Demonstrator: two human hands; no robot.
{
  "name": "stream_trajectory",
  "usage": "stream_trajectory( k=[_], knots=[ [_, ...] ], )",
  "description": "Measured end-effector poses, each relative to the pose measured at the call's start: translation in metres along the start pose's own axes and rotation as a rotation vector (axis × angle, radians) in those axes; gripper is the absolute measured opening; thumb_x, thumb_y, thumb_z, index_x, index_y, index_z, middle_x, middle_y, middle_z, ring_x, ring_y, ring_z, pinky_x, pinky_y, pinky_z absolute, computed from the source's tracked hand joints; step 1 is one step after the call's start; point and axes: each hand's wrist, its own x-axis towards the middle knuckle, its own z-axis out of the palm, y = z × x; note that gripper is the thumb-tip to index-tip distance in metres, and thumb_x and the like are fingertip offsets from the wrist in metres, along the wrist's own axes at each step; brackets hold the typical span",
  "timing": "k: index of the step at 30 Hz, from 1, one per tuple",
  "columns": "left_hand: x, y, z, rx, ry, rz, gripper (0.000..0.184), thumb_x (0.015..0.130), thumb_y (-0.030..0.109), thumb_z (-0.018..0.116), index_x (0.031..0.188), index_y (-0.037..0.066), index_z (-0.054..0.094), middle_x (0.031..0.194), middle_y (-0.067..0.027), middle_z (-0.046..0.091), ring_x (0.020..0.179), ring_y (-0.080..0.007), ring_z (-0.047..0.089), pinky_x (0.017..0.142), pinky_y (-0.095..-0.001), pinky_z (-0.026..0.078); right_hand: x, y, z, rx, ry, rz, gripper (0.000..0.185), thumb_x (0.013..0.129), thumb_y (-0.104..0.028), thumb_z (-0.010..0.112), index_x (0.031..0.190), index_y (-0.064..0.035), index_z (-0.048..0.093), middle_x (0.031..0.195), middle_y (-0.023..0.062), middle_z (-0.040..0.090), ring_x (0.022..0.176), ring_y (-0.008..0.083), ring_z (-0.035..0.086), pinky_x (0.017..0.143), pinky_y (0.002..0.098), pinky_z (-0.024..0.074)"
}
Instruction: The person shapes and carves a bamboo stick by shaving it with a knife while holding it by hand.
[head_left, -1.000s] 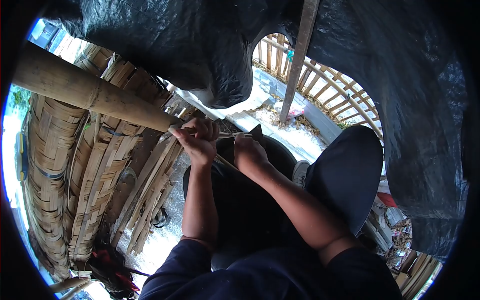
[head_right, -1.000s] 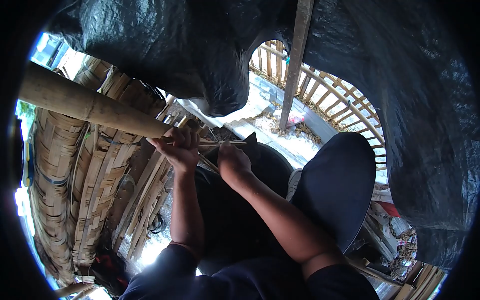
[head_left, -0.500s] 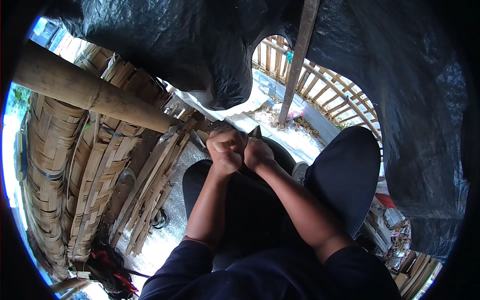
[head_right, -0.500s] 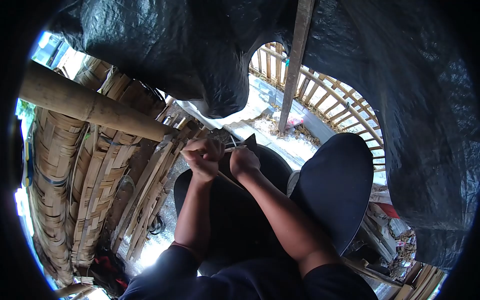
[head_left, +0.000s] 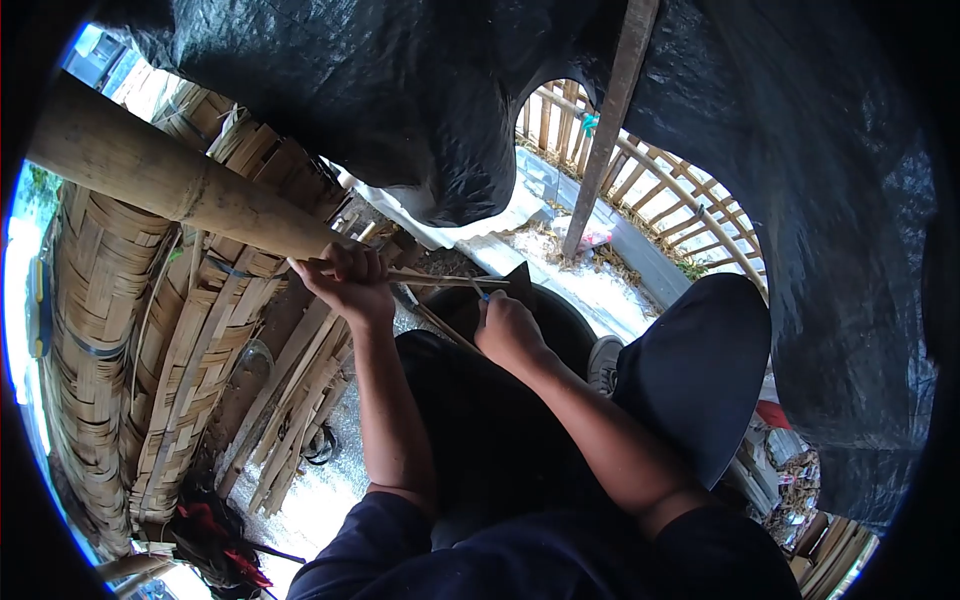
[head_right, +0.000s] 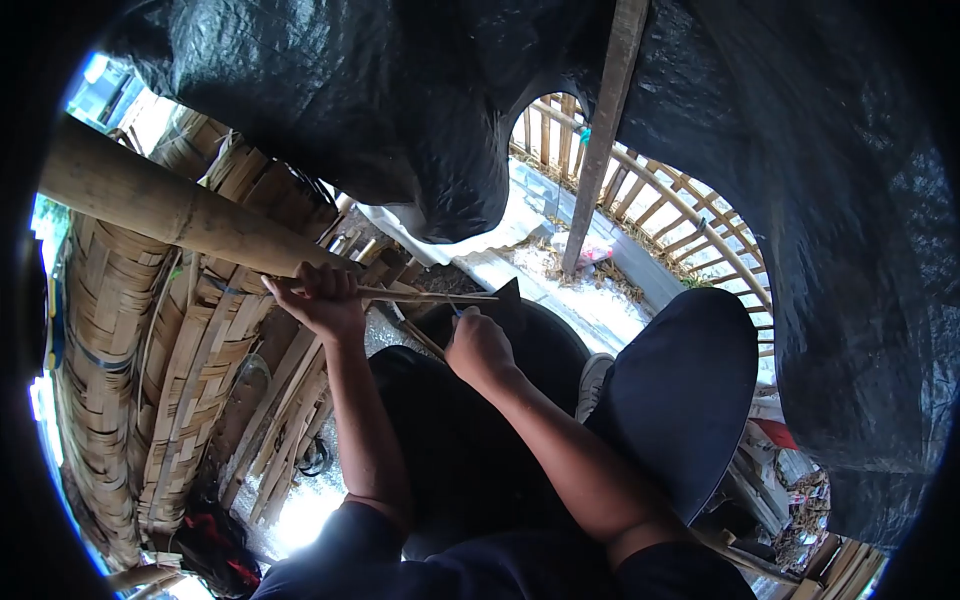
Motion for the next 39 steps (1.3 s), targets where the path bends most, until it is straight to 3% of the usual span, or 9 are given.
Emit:
stream_trajectory(
  k=[3,7,9,16,19,22,25,27,39],
  knots=[
    [0.001,-0.001,0.000,-0.050,-0.035,-0.037,0.062,0.092,0.068,0.029,0.055,0.017,0.026,0.045,0.0058,0.015,0.041,-0.0086,0.009,0.039,-0.0280,0.009,0.001,-0.008,0.006,0.085,0.050,-0.122,0.028,0.095,-0.020,0.046,0.086,0.0058,0.053,0.072,0.0282,0.062,0.073,0.0416,0.065,0.066,0.0469,0.0536],
    [-0.005,-0.003,0.003,-0.068,-0.032,-0.022,0.062,0.093,0.066,0.030,0.055,0.017,0.026,0.045,0.0056,0.015,0.041,-0.0087,0.009,0.039,-0.0280,0.009,0.002,-0.017,0.006,0.128,0.050,-0.121,0.029,0.095,-0.020,0.045,0.085,0.0059,0.053,0.071,0.0279,0.062,0.071,0.0425,0.065,0.066,0.0483,0.0529],
    [-0.007,-0.001,0.001,-0.119,-0.223,0.031,0.061,0.093,0.064,0.029,0.055,0.017,0.027,0.046,0.0054,0.015,0.041,-0.0093,0.010,0.040,-0.0280,0.010,0.005,-0.018,0.003,0.111,0.048,-0.077,0.030,0.096,-0.020,0.044,0.084,0.0060,0.053,0.071,0.0274,0.063,0.071,0.0430,0.065,0.066,0.0490,0.0523],
    [-0.012,-0.019,0.004,-0.099,-0.169,-0.094,0.065,0.092,0.068,0.026,0.054,0.015,0.025,0.046,0.0047,0.020,0.041,-0.0100,0.015,0.041,-0.0282,0.013,0.005,-0.020,0.004,0.139,0.072,-0.067,0.031,0.096,-0.020,0.042,0.086,0.0066,0.053,0.069,0.0271,0.062,0.070,0.0413,0.065,0.067,0.0491,0.0521],
    [-0.012,-0.017,0.004,-0.121,-0.261,-0.080,0.061,0.092,0.066,0.027,0.057,0.017,0.026,0.049,0.0043,0.017,0.044,-0.0108,0.013,0.044,-0.0296,0.013,0.003,-0.024,0.000,0.180,0.087,-0.076,0.029,0.096,-0.021,0.043,0.088,0.0054,0.053,0.069,0.0277,0.062,0.071,0.0414,0.065,0.066,0.0492,0.0520],
    [-0.010,-0.011,0.006,-0.114,-0.305,-0.044,0.062,0.092,0.067,0.027,0.056,0.016,0.026,0.049,0.0038,0.017,0.044,-0.0111,0.013,0.044,-0.0301,0.013,0.004,-0.022,0.003,0.223,0.089,-0.078,0.026,0.096,-0.020,0.044,0.089,0.0036,0.052,0.068,0.0276,0.062,0.071,0.0424,0.064,0.064,0.0501,0.0518],
    [-0.006,-0.012,-0.001,-0.108,-0.316,-0.087,0.063,0.092,0.068,0.026,0.056,0.016,0.026,0.048,0.0037,0.017,0.044,-0.0112,0.012,0.044,-0.0300,0.013,0.006,-0.011,0.014,0.194,0.156,-0.182,0.024,0.096,-0.017,0.047,0.083,0.0035,0.051,0.062,0.0252,0.059,0.062,0.0433,0.062,0.056,0.0510,0.0479],
    [-0.007,-0.015,-0.005,-0.130,-0.178,-0.144,0.063,0.091,0.069,0.026,0.056,0.016,0.025,0.048,0.0041,0.016,0.043,-0.0114,0.012,0.043,-0.0295,0.012,0.006,-0.009,0.017,0.147,0.169,-0.179,0.022,0.095,-0.015,0.048,0.081,0.0019,0.051,0.059,0.0245,0.059,0.059,0.0424,0.062,0.053,0.0504,0.0486],
    [-0.004,-0.013,-0.003,-0.040,0.001,-0.102,0.066,0.089,0.073,0.026,0.057,0.016,0.029,0.046,0.0044,0.018,0.041,-0.0101,0.014,0.041,-0.0286,0.012,0.012,-0.012,0.025,0.068,0.200,-0.178,0.023,0.096,-0.018,0.046,0.084,0.0008,0.049,0.059,0.0237,0.059,0.060,0.0423,0.063,0.053,0.0501,0.0506]
  ],
)
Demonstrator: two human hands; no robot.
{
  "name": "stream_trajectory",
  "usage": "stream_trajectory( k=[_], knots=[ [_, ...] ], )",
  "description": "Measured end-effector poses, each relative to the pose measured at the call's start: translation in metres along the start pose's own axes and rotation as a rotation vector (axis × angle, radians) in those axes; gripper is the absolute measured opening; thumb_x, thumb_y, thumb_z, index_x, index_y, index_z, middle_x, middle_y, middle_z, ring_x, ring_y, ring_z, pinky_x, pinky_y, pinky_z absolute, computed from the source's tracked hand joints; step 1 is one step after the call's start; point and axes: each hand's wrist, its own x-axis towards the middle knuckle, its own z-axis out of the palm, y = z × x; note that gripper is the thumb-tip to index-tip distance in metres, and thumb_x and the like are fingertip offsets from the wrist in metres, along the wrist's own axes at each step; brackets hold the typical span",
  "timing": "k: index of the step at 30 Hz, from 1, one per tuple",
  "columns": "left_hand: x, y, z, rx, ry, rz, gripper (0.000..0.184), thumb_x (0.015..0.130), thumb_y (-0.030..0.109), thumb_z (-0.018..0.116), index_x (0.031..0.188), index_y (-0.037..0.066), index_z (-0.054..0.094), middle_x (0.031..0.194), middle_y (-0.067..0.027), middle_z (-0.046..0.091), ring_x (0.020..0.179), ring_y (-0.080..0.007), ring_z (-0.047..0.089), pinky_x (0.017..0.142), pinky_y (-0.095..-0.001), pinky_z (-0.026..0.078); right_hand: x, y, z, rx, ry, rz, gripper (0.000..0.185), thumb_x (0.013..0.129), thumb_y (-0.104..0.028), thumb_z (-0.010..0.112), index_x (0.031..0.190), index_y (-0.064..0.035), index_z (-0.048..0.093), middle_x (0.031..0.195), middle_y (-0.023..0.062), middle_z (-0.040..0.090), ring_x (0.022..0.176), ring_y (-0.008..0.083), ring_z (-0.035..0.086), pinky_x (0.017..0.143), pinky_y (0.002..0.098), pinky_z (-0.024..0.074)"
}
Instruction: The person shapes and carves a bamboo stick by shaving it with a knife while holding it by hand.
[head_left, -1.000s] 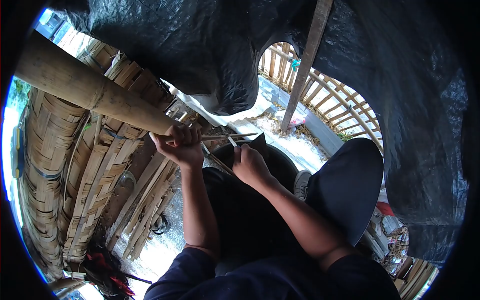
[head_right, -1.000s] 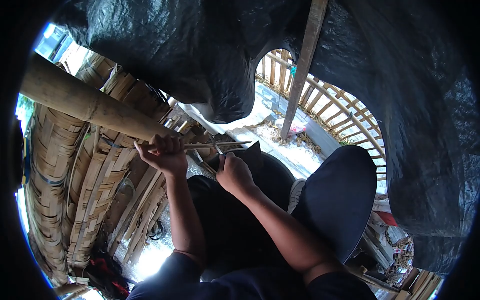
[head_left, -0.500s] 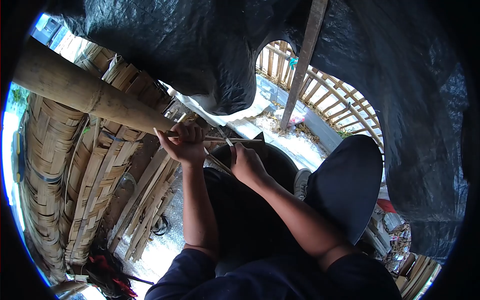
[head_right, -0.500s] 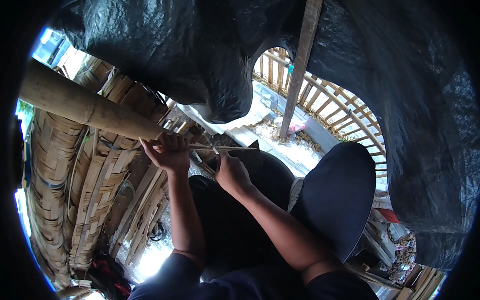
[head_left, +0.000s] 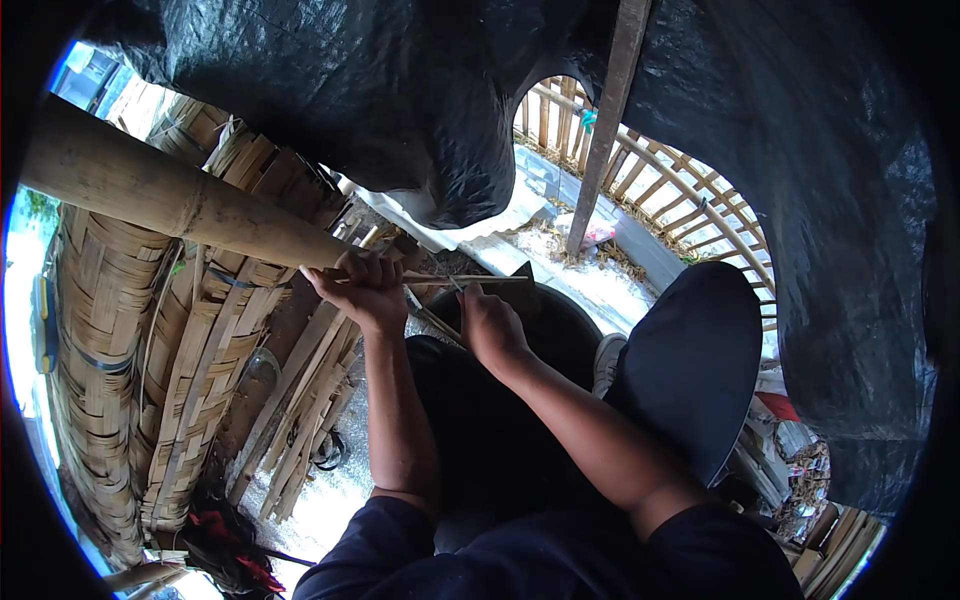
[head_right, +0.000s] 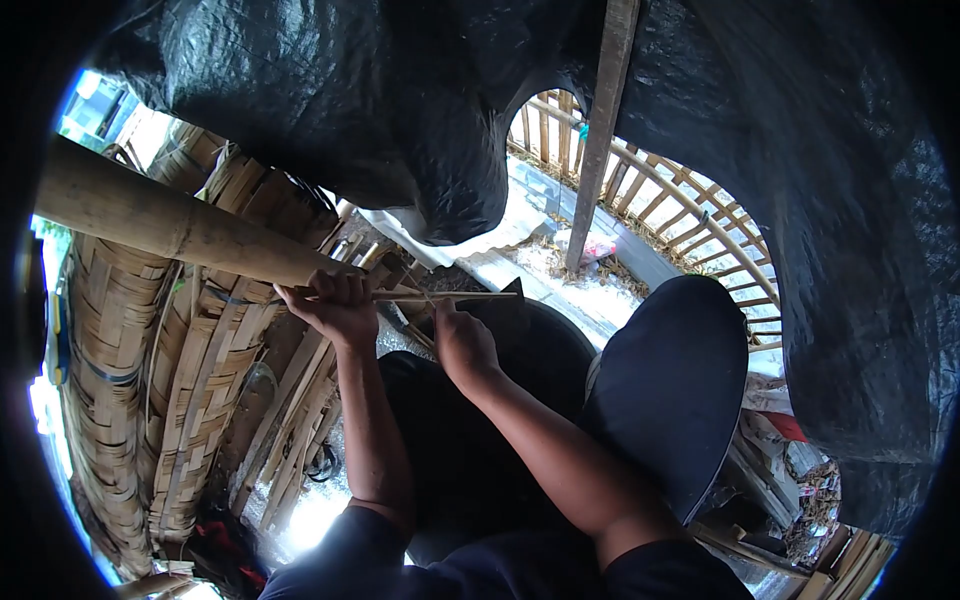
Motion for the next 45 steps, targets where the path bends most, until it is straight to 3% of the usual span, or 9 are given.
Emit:
stream_trajectory(
  k=[15,17,25,27,33,37,41,43,45],
  knots=[
    [-0.005,-0.001,0.006,-0.011,-0.054,0.046,0.066,0.090,0.072,0.023,0.054,0.017,0.021,0.045,0.0052,0.015,0.041,-0.0100,0.010,0.039,-0.0283,0.011,0.005,0.012,0.005,-0.009,-0.094,0.059,0.009,0.090,-0.005,0.048,0.089,0.0035,0.047,0.065,0.0272,0.060,0.067,0.0414,0.065,0.056,0.0471,0.0529],
    [-0.003,-0.003,0.001,-0.011,-0.070,0.046,0.066,0.090,0.073,0.023,0.054,0.017,0.021,0.045,0.0051,0.015,0.041,-0.0100,0.010,0.040,-0.0285,0.011,0.002,-0.010,-0.001,0.056,-0.084,-0.121,0.015,0.093,-0.011,0.046,0.089,0.0035,0.048,0.064,0.0268,0.060,0.066,0.0411,0.065,0.055,0.0471,0.0525],
    [-0.007,-0.003,0.004,0.018,-0.035,0.049,0.066,0.089,0.074,0.023,0.055,0.018,0.021,0.046,0.0051,0.015,0.042,-0.0100,0.009,0.040,-0.0287,0.010,0.010,0.014,0.014,0.011,-0.078,0.113,0.019,0.095,-0.014,0.046,0.091,0.0035,0.047,0.068,0.0247,0.063,0.064,0.0401,0.065,0.049,0.0475,0.0505],
    [-0.005,-0.002,0.004,0.000,0.046,0.043,0.066,0.089,0.074,0.023,0.056,0.017,0.021,0.046,0.0048,0.015,0.042,-0.0099,0.009,0.041,-0.0290,0.010,0.001,-0.012,0.007,0.064,-0.045,-0.093,0.013,0.094,-0.010,0.046,0.090,0.0021,0.046,0.063,0.0256,0.060,0.064,0.0407,0.065,0.049,0.0477,0.0496],
    [-0.006,-0.001,-0.001,0.020,-0.022,0.032,0.067,0.090,0.073,0.021,0.054,0.017,0.021,0.046,0.0049,0.015,0.042,-0.0103,0.010,0.041,-0.0299,0.010,0.003,0.060,0.036,0.018,-0.037,0.170,0.018,0.095,-0.014,0.045,0.089,0.0032,0.049,0.060,0.0256,0.059,0.062,0.0427,0.064,0.052,0.0503,0.0497],
    [0.002,-0.001,-0.003,-0.023,-0.038,0.037,0.065,0.089,0.073,0.027,0.056,0.017,0.021,0.046,0.0048,0.014,0.043,-0.0103,0.007,0.041,-0.0296,0.009,0.002,-0.010,0.004,0.140,-0.108,-0.033,0.014,0.093,-0.010,0.050,0.085,0.0017,0.047,0.061,0.0248,0.059,0.057,0.0401,0.063,0.046,0.0475,0.0479],
    [0.001,0.000,-0.009,0.005,-0.073,0.053,0.064,0.090,0.071,0.027,0.056,0.017,0.021,0.046,0.0051,0.013,0.042,-0.0100,0.006,0.042,-0.0294,0.009,0.011,0.033,0.025,0.116,-0.050,0.136,0.015,0.093,-0.010,0.049,0.085,0.0028,0.049,0.064,0.0259,0.061,0.063,0.0413,0.064,0.050,0.0485,0.0492],
    [0.003,0.001,-0.010,0.023,-0.070,0.066,0.064,0.090,0.071,0.027,0.056,0.017,0.021,0.046,0.0052,0.013,0.042,-0.0100,0.006,0.041,-0.0294,0.009,0.017,0.022,0.016,0.100,-0.195,0.170,0.018,0.092,-0.012,0.046,0.099,0.0025,0.054,0.076,0.0283,0.063,0.076,0.0414,0.065,0.067,0.0489,0.0536],
    [0.003,0.003,-0.010,-0.049,-0.101,0.022,0.064,0.091,0.070,0.026,0.055,0.017,0.021,0.045,0.0053,0.013,0.042,-0.0099,0.006,0.041,-0.0292,0.009,0.008,-0.011,0.002,0.154,-0.162,-0.048,0.012,0.084,-0.003,0.048,0.094,0.0025,0.052,0.072,0.0268,0.063,0.072,0.0413,0.066,0.067,0.0498,0.0538]
  ],
)
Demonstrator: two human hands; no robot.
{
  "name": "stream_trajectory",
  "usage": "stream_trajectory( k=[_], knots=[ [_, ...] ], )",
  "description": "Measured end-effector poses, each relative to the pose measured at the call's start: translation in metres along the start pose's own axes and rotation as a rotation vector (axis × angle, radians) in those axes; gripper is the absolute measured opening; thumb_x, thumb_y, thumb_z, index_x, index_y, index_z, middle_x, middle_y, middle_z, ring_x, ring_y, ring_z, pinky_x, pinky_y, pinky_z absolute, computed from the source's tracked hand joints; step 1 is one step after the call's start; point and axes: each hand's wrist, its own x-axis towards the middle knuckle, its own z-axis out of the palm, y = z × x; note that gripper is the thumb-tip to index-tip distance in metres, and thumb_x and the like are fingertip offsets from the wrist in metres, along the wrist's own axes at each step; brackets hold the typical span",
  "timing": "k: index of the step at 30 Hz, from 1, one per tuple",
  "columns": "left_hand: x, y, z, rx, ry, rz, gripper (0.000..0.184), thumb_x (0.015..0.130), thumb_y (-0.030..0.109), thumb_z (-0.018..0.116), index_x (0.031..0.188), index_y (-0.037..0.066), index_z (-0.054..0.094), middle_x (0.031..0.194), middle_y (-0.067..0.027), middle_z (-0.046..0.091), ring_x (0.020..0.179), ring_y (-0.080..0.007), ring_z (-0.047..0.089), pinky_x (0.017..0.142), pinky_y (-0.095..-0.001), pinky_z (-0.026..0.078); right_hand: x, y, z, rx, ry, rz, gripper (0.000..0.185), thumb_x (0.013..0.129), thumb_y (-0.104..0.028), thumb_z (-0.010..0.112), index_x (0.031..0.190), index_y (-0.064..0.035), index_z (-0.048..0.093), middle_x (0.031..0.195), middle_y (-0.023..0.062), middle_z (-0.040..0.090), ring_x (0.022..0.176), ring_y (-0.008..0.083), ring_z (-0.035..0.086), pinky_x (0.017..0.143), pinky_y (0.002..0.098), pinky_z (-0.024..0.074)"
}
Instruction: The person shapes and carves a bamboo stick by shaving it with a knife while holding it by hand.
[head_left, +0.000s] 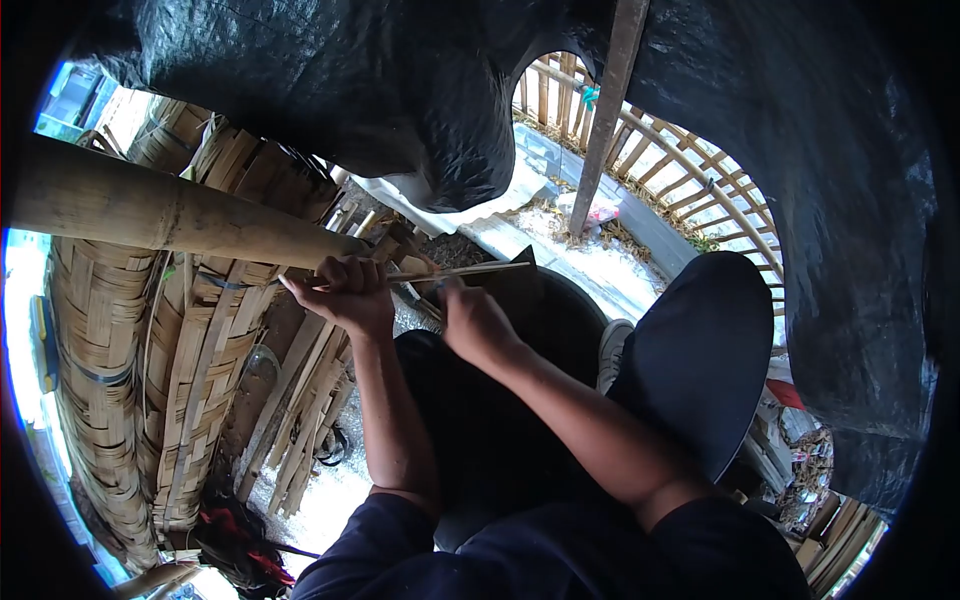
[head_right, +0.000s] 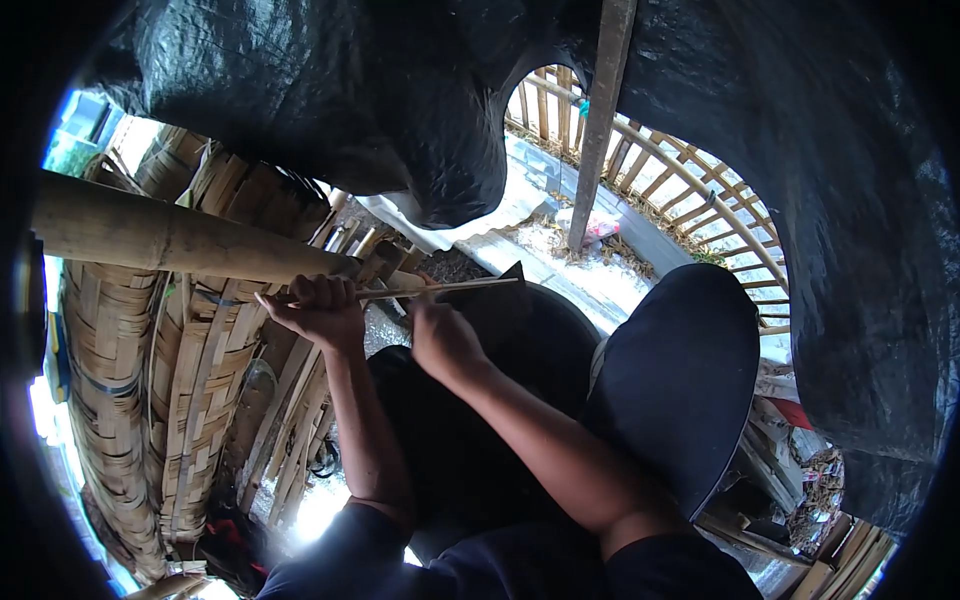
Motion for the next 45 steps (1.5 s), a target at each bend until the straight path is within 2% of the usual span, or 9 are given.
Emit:
stream_trajectory(
  k=[8,18,21,25,29,33,40,42,45],
  knots=[
    [-0.004,0.000,-0.001,0.000,0.048,-0.015,0.067,0.091,0.070,0.024,0.054,0.015,0.024,0.046,0.0033,0.016,0.041,-0.0107,0.010,0.041,-0.0300,0.010,-0.001,0.002,0.009,0.023,0.073,-0.027,0.013,0.093,-0.009,0.047,0.092,0.0035,0.047,0.065,0.0278,0.059,0.066,0.0437,0.063,0.056,0.0495,0.0494],
    [-0.007,-0.004,0.003,-0.002,0.068,-0.043,0.066,0.088,0.073,0.028,0.054,0.017,0.022,0.045,0.0047,0.014,0.043,-0.0105,0.008,0.042,-0.0298,0.010,0.000,-0.012,0.005,0.072,0.062,0.001,0.014,0.092,-0.008,0.047,0.088,0.0049,0.049,0.067,0.0296,0.060,0.072,0.0442,0.064,0.063,0.0512,0.0513],
    [-0.008,-0.002,0.004,-0.018,0.073,-0.035,0.067,0.091,0.071,0.025,0.054,0.015,0.027,0.045,0.0032,0.016,0.040,-0.0109,0.010,0.041,-0.0293,0.011,0.003,0.005,0.001,0.033,0.057,0.228,0.007,0.086,-0.002,0.049,0.089,0.0044,0.048,0.068,0.0276,0.061,0.071,0.0434,0.064,0.060,0.0494,0.0527],
    [-0.006,-0.001,0.004,-0.002,0.128,-0.036,0.067,0.090,0.071,0.025,0.054,0.015,0.026,0.045,0.0034,0.016,0.040,-0.0108,0.010,0.040,-0.0287,0.011,-0.004,-0.019,0.002,-0.017,0.043,-0.030,0.010,0.087,-0.004,0.050,0.090,0.0050,0.046,0.065,0.0265,0.061,0.069,0.0426,0.065,0.057,0.0479,0.0527],
    [-0.008,-0.004,0.003,0.005,0.056,-0.008,0.067,0.090,0.072,0.025,0.054,0.015,0.026,0.045,0.0037,0.017,0.040,-0.0107,0.010,0.040,-0.0293,0.011,0.004,0.017,0.010,-0.016,0.117,0.175,0.011,0.083,-0.001,0.053,0.088,0.0063,0.046,0.063,0.0265,0.060,0.066,0.0420,0.065,0.054,0.0481,0.0527],
    [-0.005,-0.003,0.000,-0.012,0.080,-0.033,0.065,0.089,0.073,0.028,0.055,0.017,0.022,0.047,0.0048,0.013,0.044,-0.0103,0.008,0.043,-0.0291,0.009,-0.002,-0.022,-0.001,-0.084,-0.001,-0.002,0.024,0.080,0.000,0.050,0.100,0.0126,0.049,0.066,0.0282,0.061,0.069,0.0368,0.067,0.057,0.0429,0.0560],
    [-0.007,-0.002,0.009,0.041,0.041,-0.019,0.065,0.089,0.073,0.028,0.055,0.017,0.021,0.046,0.0048,0.013,0.043,-0.0101,0.007,0.043,-0.0290,0.009,0.000,0.027,0.013,-0.106,0.046,0.351,0.023,0.096,-0.016,0.043,0.089,0.0049,0.047,0.065,0.0259,0.062,0.067,0.0433,0.065,0.058,0.0470,0.0540],
    [-0.007,-0.003,0.010,0.008,0.068,-0.027,0.067,0.090,0.073,0.023,0.053,0.017,0.024,0.045,0.0046,0.015,0.041,-0.0101,0.009,0.040,-0.0289,0.010,-0.007,-0.004,0.005,-0.101,0.023,0.087,0.023,0.096,-0.016,0.043,0.089,0.0047,0.048,0.066,0.0265,0.062,0.067,0.0449,0.063,0.060,0.0489,0.0536],
    [-0.005,-0.004,0.005,0.033,0.032,-0.004,0.068,0.089,0.074,0.022,0.054,0.017,0.023,0.046,0.0048,0.015,0.042,-0.0098,0.009,0.040,-0.0290,0.009,-0.004,0.005,0.008,0.049,0.060,0.186,0.021,0.096,-0.014,0.043,0.088,0.0048,0.047,0.068,0.0283,0.061,0.069,0.0457,0.063,0.060,0.0506,0.0523]
  ],
)
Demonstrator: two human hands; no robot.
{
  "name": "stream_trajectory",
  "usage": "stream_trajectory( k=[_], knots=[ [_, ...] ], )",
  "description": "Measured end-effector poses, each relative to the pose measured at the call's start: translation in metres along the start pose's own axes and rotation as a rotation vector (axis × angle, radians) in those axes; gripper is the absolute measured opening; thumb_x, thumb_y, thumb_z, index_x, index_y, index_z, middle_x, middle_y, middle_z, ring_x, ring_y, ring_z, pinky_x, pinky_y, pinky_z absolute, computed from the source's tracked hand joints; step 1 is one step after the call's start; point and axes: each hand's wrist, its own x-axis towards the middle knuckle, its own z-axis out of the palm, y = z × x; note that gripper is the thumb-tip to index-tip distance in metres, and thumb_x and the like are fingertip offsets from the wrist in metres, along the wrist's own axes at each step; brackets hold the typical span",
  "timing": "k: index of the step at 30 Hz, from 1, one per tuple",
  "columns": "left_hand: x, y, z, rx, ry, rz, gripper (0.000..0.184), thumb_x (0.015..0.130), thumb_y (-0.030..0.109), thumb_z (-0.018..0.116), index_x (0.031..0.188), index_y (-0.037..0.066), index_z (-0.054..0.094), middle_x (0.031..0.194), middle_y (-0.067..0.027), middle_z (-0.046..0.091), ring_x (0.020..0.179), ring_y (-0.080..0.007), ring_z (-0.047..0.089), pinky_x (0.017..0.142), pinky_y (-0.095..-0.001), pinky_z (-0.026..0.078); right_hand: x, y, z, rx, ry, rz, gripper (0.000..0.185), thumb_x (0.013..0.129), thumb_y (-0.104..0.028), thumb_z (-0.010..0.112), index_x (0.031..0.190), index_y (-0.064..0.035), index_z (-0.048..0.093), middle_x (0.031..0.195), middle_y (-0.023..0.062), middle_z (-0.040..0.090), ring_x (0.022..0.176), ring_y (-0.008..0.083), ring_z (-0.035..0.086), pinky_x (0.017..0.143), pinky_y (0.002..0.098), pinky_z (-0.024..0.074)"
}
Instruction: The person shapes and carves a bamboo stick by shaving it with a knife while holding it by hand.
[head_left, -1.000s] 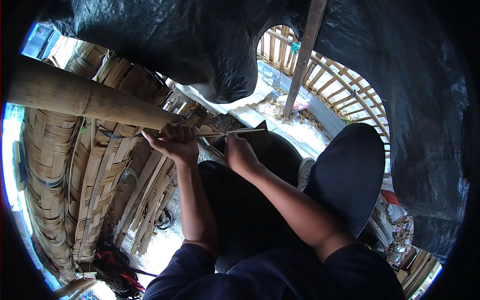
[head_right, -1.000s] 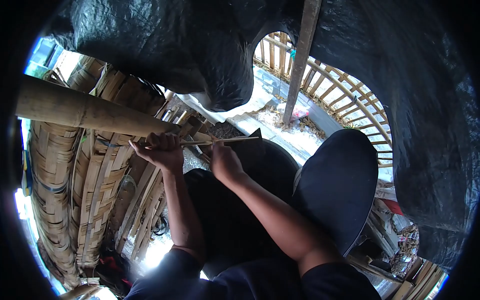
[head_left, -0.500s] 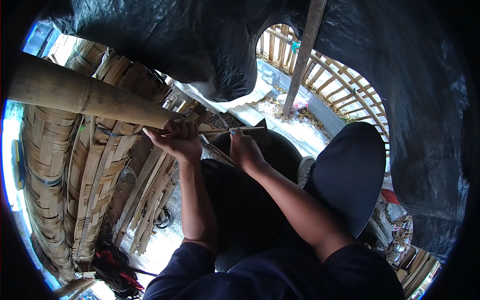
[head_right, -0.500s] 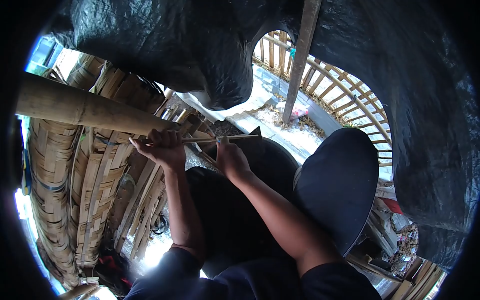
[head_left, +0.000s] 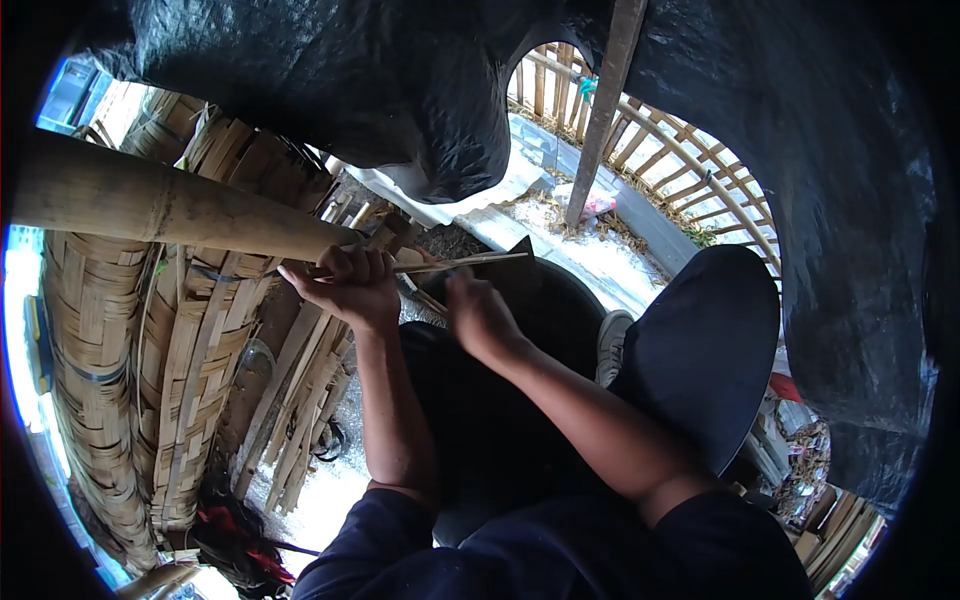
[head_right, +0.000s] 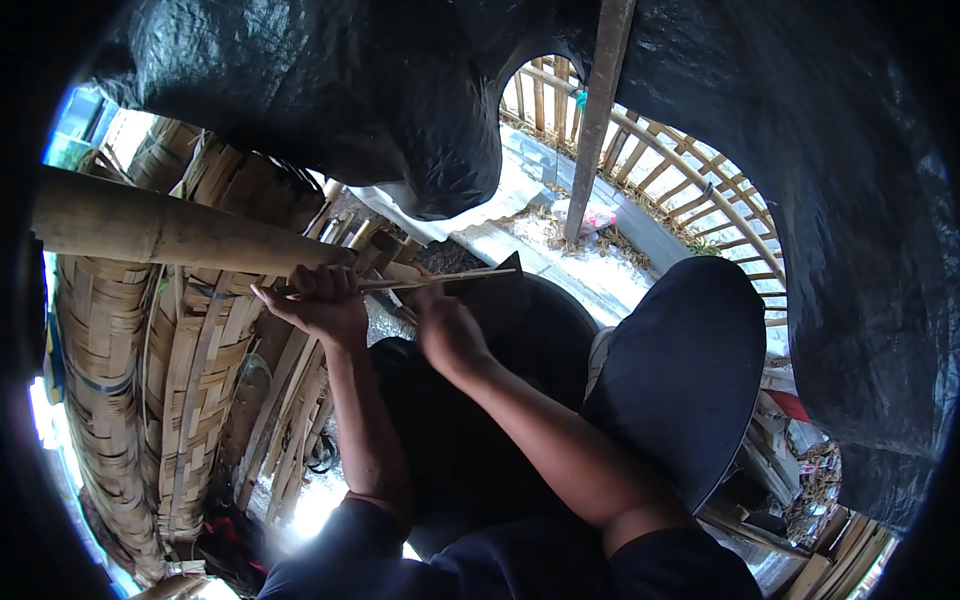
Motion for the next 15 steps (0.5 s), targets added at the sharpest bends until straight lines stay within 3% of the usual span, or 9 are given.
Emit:
stream_trajectory(
  k=[2,5,6,10,15],
  knots=[
    [-0.003,-0.001,0.005,0.010,0.045,0.008,0.068,0.089,0.075,0.022,0.054,0.017,0.023,0.045,0.0049,0.014,0.042,-0.0097,0.008,0.040,-0.0290,0.009,0.012,0.042,0.007,-0.085,0.041,0.095,0.019,0.095,-0.012,0.044,0.088,0.0050,0.047,0.067,0.0303,0.060,0.070,0.0450,0.063,0.058,0.0513,0.0511],
    [0.000,-0.001,0.010,0.012,0.061,0.008,0.068,0.089,0.075,0.022,0.054,0.017,0.022,0.045,0.0051,0.014,0.042,-0.0095,0.008,0.040,-0.0292,0.008,0.003,0.019,0.011,0.033,0.066,0.029,0.022,0.096,-0.015,0.043,0.090,0.0054,0.048,0.067,0.0306,0.059,0.070,0.0445,0.064,0.059,0.0515,0.0512],
    [-0.001,-0.001,0.009,-0.003,0.058,0.001,0.067,0.089,0.075,0.022,0.054,0.017,0.022,0.045,0.0051,0.014,0.042,-0.0095,0.008,0.040,-0.0293,0.008,-0.002,-0.003,0.001,0.049,-0.001,-0.080,0.024,0.096,-0.016,0.041,0.091,0.0060,0.048,0.069,0.0308,0.060,0.071,0.0451,0.063,0.059,0.0519,0.0513],
    [0.000,-0.001,-0.003,-0.003,-0.012,0.034,0.067,0.090,0.074,0.023,0.054,0.017,0.022,0.045,0.0050,0.014,0.041,-0.0093,0.008,0.040,-0.0293,0.008,0.018,0.056,0.018,-0.030,0.073,0.058,0.024,0.096,-0.015,0.040,0.090,0.0064,0.050,0.069,0.0293,0.060,0.070,0.0453,0.063,0.058,0.0521,0.0501],
    [0.005,0.004,-0.007,-0.057,-0.010,-0.015,0.066,0.091,0.072,0.024,0.054,0.017,0.022,0.045,0.0047,0.014,0.041,-0.0099,0.008,0.040,-0.0294,0.008,0.012,0.028,0.005,-0.003,-0.003,-0.069,0.023,0.096,-0.015,0.043,0.091,0.0055,0.052,0.069,0.0309,0.059,0.072,0.0439,0.064,0.061,0.0513,0.0495]
  ],
)
